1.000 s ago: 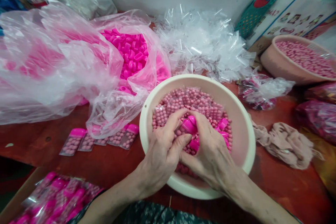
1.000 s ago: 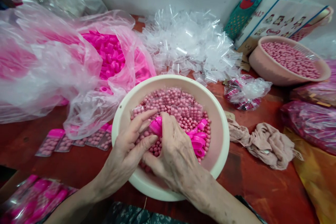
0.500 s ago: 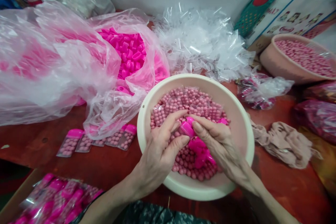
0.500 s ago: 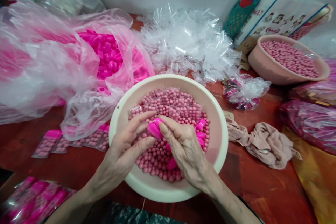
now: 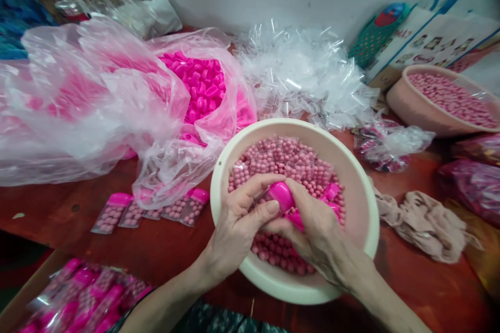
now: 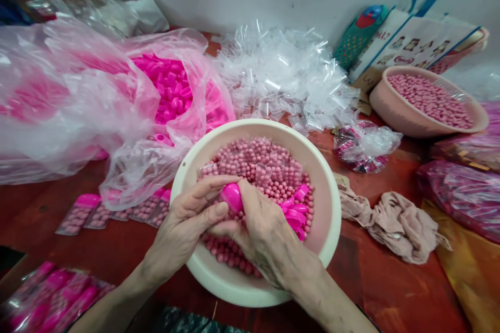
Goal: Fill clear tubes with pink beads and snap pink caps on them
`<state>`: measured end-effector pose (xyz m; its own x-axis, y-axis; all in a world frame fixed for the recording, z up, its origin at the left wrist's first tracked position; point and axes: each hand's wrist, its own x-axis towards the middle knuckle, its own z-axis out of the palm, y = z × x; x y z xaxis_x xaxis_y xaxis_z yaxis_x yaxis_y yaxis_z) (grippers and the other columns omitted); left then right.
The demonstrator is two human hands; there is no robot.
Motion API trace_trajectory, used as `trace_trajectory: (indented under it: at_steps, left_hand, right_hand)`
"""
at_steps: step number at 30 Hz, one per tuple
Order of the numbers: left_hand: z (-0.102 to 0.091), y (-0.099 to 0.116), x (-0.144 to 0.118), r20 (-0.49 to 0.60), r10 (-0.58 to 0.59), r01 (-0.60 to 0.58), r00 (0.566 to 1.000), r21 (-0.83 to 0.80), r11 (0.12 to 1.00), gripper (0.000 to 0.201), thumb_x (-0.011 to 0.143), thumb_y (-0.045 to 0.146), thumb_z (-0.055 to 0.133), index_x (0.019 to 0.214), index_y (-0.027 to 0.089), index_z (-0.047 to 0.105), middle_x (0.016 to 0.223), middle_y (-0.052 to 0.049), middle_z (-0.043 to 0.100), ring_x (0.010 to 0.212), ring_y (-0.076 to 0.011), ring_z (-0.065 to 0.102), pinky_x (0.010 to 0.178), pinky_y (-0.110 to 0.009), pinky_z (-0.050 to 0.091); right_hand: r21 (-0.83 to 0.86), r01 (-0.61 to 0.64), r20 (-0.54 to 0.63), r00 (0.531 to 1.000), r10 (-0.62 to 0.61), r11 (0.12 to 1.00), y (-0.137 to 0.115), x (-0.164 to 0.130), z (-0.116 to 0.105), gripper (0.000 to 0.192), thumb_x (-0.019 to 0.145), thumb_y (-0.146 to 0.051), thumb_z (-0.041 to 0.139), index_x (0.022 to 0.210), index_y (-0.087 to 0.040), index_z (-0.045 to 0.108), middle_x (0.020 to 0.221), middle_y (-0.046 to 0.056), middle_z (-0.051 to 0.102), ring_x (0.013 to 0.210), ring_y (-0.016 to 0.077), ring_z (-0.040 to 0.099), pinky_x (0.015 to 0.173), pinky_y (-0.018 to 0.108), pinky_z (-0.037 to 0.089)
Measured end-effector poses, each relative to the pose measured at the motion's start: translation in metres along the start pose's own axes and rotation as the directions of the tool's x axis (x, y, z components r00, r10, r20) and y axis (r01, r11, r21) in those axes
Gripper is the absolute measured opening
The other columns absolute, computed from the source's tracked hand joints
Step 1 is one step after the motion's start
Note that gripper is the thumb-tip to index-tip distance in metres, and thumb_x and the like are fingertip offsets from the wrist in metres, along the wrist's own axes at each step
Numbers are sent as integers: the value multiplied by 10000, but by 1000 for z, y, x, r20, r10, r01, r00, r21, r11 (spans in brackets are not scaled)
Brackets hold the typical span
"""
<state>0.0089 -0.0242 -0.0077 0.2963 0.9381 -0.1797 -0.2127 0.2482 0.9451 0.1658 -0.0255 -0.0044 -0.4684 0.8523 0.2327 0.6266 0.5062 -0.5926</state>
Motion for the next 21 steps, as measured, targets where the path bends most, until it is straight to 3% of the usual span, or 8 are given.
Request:
trace_trajectory:
  at_steps: [2, 4, 7, 10, 13, 16, 19, 21]
  left_hand:
    - [0, 1, 1, 14, -13, 13, 1000, 26, 1000, 282, 866, 256, 539, 1145, 227, 564, 1028, -17, 625, 966, -168, 566, 853, -247, 430]
    - [0, 1, 1, 27, -29, 27, 999, 78, 997, 288, 875, 284, 523, 1155, 223, 550, 966, -19, 624, 910, -166, 570, 805, -249, 430]
    - [0, 1, 0, 44, -20, 12, 999, 165, 986, 274, 883, 318, 506, 1138, 230, 552, 879, -3, 599, 844, -152, 552, 780, -251, 420]
    - [0, 1, -2, 77, -50, 32, 996, 215, 976, 275, 892, 338, 484, 1140, 237, 542, 861, 1, 590, 834, -156, 548, 763, -260, 420]
    - [-1, 1, -1, 95, -71, 50, 993, 209, 977, 254, 893, 334, 481, 1117, 235, 548, 868, 0, 590, 871, -166, 559, 778, -265, 421]
    - [-1, 0, 1, 96, -63, 44, 993, 187, 981, 219, 878, 329, 509, 1058, 223, 573, 892, -2, 587, 879, -163, 559, 773, -255, 426]
    - [3, 0, 1, 74, -15, 1, 997, 187, 982, 198, 874, 310, 521, 1036, 210, 576, 862, -2, 595, 844, -152, 565, 772, -251, 435]
    - [6, 2, -2, 23, 59, -63, 998, 197, 978, 201, 877, 276, 521, 1062, 208, 561, 896, -9, 609, 855, -149, 573, 799, -253, 442]
  right_hand:
    - [-169, 0, 38, 999, 7, 986, -1, -3, 4, 401, 866, -398, 512, 1142, -119, 427, 1019, 140, 597, 909, 225, 597, 729, 303, 496]
    - [-331, 2, 8, 1000, 0, 944, -2, -5, 9, 457, 853, -495, 479, 1073, -95, 462, 966, 166, 600, 854, 259, 600, 685, 344, 489]
    - [-504, -11, -82, 996, -36, 864, -6, -2, 14, 472, 864, -591, 337, 792, -149, 486, 667, 84, 560, 583, 221, 553, 520, 307, 412]
    - [-620, -4, -117, 989, -87, 784, -11, 1, 16, 541, 877, -611, 202, 660, -180, 448, 518, 44, 485, 425, 183, 471, 428, 275, 270]
    - [-658, 5, -102, 990, -96, 753, -12, 2, 17, 535, 882, -586, 215, 628, -178, 449, 479, 38, 470, 372, 160, 438, 419, 269, 186]
    - [-657, 7, -78, 994, -77, 754, -12, 1, 18, 468, 873, -546, 299, 634, -175, 455, 475, 39, 481, 365, 161, 444, 415, 274, 190]
    - [-557, -7, -113, 991, -68, 830, -12, 1, 18, 450, 865, -543, 343, 672, -159, 477, 487, 30, 490, 376, 165, 459, 395, 275, 238]
    - [-446, 17, -120, 990, -78, 895, -10, 1, 15, 442, 865, -532, 385, 810, -115, 521, 602, 64, 570, 483, 187, 539, 428, 273, 334]
